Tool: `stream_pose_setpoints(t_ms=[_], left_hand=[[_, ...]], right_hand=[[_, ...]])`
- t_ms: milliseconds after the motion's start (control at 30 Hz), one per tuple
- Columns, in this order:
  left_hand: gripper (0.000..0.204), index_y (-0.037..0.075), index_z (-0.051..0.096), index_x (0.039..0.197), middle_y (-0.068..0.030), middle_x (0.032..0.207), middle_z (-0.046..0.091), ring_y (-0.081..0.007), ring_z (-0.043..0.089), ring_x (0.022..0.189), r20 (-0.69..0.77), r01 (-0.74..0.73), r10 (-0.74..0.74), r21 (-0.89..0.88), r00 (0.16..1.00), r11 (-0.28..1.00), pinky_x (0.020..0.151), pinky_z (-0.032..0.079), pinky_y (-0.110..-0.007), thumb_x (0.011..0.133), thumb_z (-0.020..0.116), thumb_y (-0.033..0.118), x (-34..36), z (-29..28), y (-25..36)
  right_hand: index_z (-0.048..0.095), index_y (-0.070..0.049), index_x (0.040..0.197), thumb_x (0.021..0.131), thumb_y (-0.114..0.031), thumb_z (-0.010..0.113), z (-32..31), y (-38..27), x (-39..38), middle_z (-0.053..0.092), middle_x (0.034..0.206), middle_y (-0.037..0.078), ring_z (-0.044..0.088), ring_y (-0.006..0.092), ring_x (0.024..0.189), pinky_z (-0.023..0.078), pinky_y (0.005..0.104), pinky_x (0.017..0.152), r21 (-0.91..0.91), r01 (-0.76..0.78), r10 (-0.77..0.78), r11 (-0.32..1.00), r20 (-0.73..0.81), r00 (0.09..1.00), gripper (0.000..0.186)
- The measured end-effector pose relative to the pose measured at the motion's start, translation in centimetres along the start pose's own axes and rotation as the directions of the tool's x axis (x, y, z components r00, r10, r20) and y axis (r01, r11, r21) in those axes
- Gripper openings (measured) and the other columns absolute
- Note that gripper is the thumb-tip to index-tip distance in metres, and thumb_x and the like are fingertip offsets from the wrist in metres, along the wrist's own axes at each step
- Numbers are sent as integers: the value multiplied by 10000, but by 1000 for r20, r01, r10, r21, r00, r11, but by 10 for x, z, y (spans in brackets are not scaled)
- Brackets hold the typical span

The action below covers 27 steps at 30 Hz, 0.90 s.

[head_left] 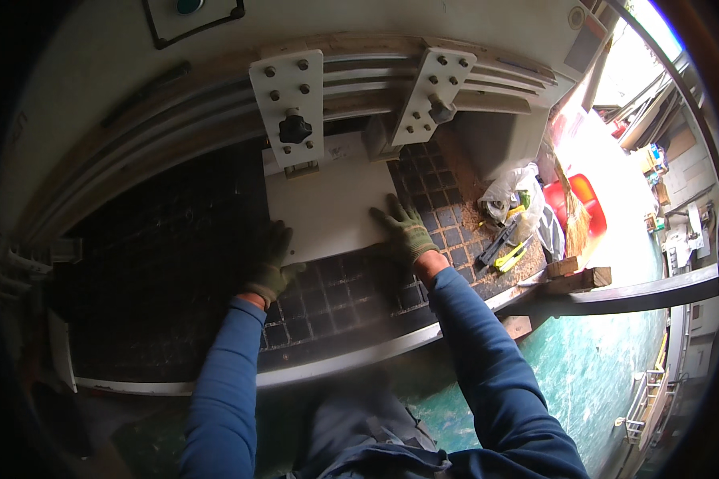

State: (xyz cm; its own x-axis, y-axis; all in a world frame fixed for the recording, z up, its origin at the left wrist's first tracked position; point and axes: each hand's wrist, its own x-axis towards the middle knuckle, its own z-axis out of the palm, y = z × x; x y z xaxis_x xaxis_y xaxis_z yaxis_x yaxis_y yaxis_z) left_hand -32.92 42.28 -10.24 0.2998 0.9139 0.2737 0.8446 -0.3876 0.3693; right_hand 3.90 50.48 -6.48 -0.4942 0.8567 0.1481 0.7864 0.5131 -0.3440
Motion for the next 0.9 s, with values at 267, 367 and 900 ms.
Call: stream_pose_setpoints(t_ms=[267, 367, 900], left_hand=[[863, 94, 531, 1522, -179, 1634, 452, -389, 370, 1542, -19, 25, -26, -20, 999, 999, 1285, 288, -549, 808, 900, 408, 8, -12, 3], [843, 99, 553, 1503, -172, 1627, 464, -385, 376, 1538, -58, 22, -24, -38, 998, 999, 1285, 290, -550, 801, 906, 406, 8, -13, 8], [725, 49, 531, 1527, -221, 1592, 492, -436, 356, 1546, -271, 550, -547, -70, 792, 832, 1277, 324, -554, 913, 789, 336, -154, -58, 73]], right_hand=[[554, -230, 1543, 750, -442, 893, -11, -6, 8, 327, 1680, 288, 261, 508, 1567, 270, 560, 1279, -24, -11, 12, 1000, 34, 999, 888], [552, -220, 1542, 756, -438, 893, -17, -8, 10, 328, 1680, 285, 266, 502, 1566, 277, 557, 1275, 9, -25, 24, 1000, 59, 998, 884], [750, -79, 1202, 867, -252, 832, -194, -182, 55, 717, 1280, 142, 672, 363, 1190, 575, 472, 981, -267, 473, -543, 840, -446, 712, 386]])
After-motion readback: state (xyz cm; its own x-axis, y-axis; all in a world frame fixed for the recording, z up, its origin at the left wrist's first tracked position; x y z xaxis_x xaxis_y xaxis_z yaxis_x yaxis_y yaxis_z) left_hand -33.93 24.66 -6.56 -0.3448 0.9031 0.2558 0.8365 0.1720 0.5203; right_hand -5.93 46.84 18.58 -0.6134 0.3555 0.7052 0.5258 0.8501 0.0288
